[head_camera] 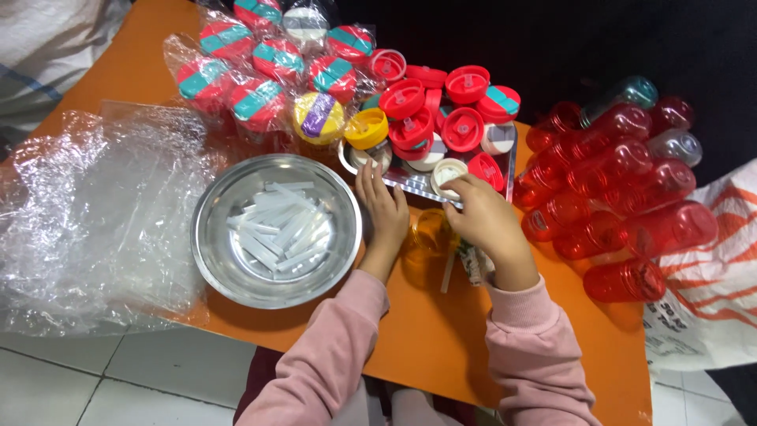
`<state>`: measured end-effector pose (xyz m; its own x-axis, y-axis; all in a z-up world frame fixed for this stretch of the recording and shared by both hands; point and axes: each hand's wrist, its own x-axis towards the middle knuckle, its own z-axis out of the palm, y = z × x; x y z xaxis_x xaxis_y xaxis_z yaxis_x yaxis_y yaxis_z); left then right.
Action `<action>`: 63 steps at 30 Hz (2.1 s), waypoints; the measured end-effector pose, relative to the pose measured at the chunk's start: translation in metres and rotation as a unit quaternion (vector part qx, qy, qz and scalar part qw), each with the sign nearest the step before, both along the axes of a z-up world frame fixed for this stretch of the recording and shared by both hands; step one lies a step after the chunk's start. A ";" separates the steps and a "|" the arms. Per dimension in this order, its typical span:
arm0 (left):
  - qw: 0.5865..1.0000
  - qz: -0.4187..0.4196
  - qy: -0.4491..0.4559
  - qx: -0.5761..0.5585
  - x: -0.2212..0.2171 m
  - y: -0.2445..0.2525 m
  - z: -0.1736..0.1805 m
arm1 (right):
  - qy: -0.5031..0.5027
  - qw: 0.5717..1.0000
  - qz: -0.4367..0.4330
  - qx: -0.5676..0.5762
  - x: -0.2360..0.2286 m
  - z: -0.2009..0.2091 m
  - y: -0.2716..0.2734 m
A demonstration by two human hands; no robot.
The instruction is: Assembling plastic container lids with straws and placing small packets into yellow components
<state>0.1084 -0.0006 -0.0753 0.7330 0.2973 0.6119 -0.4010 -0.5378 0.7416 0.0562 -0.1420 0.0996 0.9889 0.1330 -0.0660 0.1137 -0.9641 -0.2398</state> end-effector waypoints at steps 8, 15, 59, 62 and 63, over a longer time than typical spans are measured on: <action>0.999 0.014 0.009 -0.028 0.019 0.001 -0.004 | -0.061 0.979 0.148 0.122 0.094 -0.029 0.049; 0.998 0.001 0.057 -0.023 0.017 -0.007 -0.014 | 0.010 0.979 0.191 0.068 0.131 -0.051 0.072; 0.905 -0.348 -0.152 -0.191 -0.059 0.018 0.095 | -0.313 0.878 0.040 0.360 -0.095 -0.023 -0.054; 0.896 -0.367 -0.138 -0.208 -0.056 0.017 0.088 | -0.184 0.933 -0.004 0.308 -0.092 -0.062 -0.070; 0.893 -0.373 -0.132 -0.214 -0.055 0.017 0.086 | -0.114 0.960 -0.017 0.256 -0.093 -0.074 -0.073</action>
